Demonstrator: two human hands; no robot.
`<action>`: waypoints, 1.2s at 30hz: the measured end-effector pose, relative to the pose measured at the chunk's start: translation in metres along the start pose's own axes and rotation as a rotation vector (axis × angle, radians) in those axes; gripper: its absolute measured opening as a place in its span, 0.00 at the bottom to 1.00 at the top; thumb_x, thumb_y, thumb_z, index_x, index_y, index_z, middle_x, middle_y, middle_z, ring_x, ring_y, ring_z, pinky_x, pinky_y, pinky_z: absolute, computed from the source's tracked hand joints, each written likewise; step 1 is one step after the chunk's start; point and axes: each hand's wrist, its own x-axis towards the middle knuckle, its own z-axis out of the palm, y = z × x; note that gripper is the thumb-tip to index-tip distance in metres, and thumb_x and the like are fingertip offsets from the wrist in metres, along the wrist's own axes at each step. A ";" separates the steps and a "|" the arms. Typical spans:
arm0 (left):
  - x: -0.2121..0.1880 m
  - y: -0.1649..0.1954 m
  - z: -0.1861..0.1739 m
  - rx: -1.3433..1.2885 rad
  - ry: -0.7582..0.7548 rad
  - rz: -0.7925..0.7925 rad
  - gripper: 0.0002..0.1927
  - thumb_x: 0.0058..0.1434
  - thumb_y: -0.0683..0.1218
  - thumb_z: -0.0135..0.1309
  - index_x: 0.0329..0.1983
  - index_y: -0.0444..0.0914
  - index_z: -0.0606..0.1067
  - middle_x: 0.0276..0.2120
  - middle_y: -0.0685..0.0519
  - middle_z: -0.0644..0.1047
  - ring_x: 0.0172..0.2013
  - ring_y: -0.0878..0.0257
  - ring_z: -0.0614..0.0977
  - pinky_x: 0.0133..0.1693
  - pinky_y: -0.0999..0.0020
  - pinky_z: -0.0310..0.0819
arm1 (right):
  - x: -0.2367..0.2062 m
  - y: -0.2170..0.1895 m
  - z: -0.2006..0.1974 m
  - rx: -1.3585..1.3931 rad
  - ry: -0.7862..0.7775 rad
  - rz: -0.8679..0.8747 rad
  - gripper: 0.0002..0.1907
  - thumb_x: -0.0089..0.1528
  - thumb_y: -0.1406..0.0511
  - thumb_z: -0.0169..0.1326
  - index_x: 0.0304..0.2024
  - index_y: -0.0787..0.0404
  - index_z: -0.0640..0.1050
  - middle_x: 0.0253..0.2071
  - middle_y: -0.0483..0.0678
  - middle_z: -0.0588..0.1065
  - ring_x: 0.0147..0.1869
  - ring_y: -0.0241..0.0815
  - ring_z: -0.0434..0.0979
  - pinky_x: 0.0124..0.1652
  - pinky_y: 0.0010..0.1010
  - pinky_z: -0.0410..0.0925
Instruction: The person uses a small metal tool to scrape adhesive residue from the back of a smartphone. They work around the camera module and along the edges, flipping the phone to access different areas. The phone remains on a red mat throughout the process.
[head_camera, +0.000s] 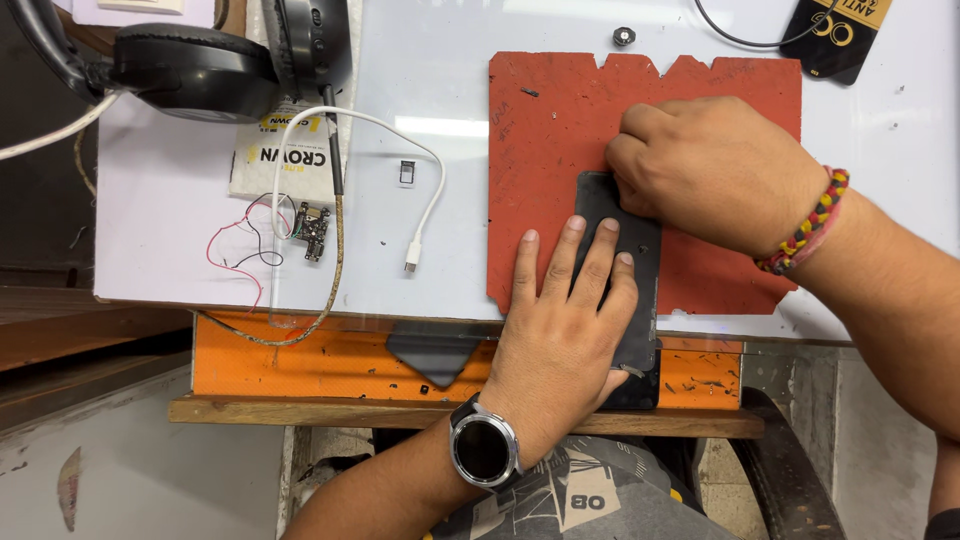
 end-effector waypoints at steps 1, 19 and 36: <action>0.001 0.000 0.000 0.008 -0.013 -0.002 0.51 0.40 0.62 0.70 0.64 0.35 0.66 0.70 0.38 0.60 0.71 0.40 0.56 0.68 0.33 0.42 | -0.002 0.001 0.002 0.032 0.016 0.006 0.09 0.60 0.62 0.57 0.30 0.60 0.77 0.32 0.48 0.75 0.35 0.45 0.79 0.33 0.35 0.72; 0.001 0.002 -0.006 0.029 -0.052 0.003 0.52 0.40 0.61 0.71 0.65 0.35 0.65 0.71 0.38 0.58 0.71 0.40 0.55 0.68 0.32 0.41 | -0.023 0.007 0.021 0.504 0.135 0.026 0.07 0.56 0.67 0.57 0.33 0.65 0.74 0.32 0.53 0.72 0.35 0.54 0.74 0.35 0.42 0.69; -0.002 -0.001 -0.002 0.010 -0.043 0.003 0.52 0.41 0.60 0.71 0.66 0.35 0.65 0.71 0.39 0.58 0.72 0.41 0.55 0.69 0.34 0.40 | -0.097 0.016 0.029 1.012 0.058 -0.042 0.03 0.53 0.70 0.42 0.27 0.57 0.66 0.28 0.45 0.66 0.33 0.39 0.67 0.33 0.34 0.66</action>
